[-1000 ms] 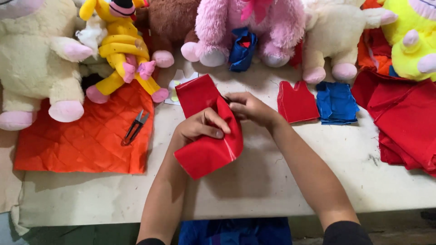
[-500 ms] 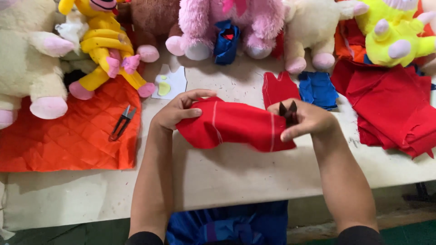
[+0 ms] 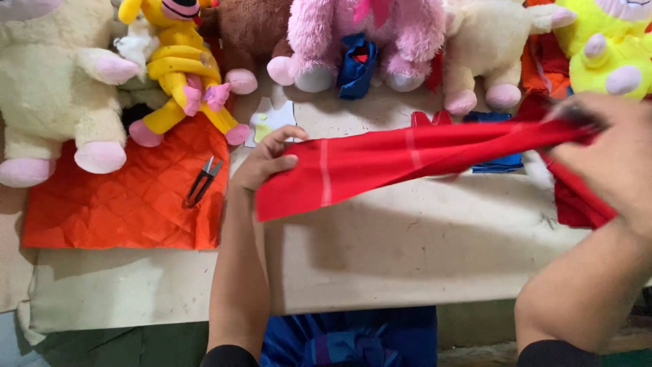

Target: Tracing garment templates onto red fabric and cutting them out using thread snips.

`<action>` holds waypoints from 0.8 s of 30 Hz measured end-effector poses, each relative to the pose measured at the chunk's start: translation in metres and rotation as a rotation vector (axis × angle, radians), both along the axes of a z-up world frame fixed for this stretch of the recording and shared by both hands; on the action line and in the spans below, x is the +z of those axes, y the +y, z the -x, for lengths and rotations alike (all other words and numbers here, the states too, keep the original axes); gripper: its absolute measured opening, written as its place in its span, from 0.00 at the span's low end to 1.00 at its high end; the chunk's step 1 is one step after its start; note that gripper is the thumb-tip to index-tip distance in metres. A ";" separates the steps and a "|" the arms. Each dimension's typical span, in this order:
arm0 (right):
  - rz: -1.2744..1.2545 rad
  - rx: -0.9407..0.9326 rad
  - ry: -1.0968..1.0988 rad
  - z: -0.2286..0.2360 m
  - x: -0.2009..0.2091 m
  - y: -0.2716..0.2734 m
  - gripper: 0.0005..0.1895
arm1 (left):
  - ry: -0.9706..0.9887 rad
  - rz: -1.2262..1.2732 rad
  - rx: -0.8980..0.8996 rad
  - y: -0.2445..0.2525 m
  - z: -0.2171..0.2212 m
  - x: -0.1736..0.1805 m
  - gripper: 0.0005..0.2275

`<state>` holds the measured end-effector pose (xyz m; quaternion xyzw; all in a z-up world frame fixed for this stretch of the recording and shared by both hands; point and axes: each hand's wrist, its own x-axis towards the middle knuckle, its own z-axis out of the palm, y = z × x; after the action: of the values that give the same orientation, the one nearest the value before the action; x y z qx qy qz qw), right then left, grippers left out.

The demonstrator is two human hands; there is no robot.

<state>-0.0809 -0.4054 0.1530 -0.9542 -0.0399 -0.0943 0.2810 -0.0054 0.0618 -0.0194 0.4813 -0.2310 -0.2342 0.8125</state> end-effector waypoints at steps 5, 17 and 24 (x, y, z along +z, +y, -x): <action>0.460 -0.124 -0.256 -0.007 -0.022 -0.013 0.16 | 0.004 -0.169 0.015 -0.022 0.005 0.027 0.12; 0.129 -0.053 0.425 -0.029 -0.095 0.133 0.24 | -0.186 -0.877 0.439 -0.028 0.003 0.026 0.27; 0.145 -0.075 0.381 -0.032 -0.145 0.176 0.23 | 0.422 -0.050 0.472 -0.025 -0.004 0.003 0.25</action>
<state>-0.0485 -0.2296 0.0084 -0.9733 0.0426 0.0807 0.2104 -0.0012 0.0365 -0.0161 0.4821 0.0663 -0.1396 0.8624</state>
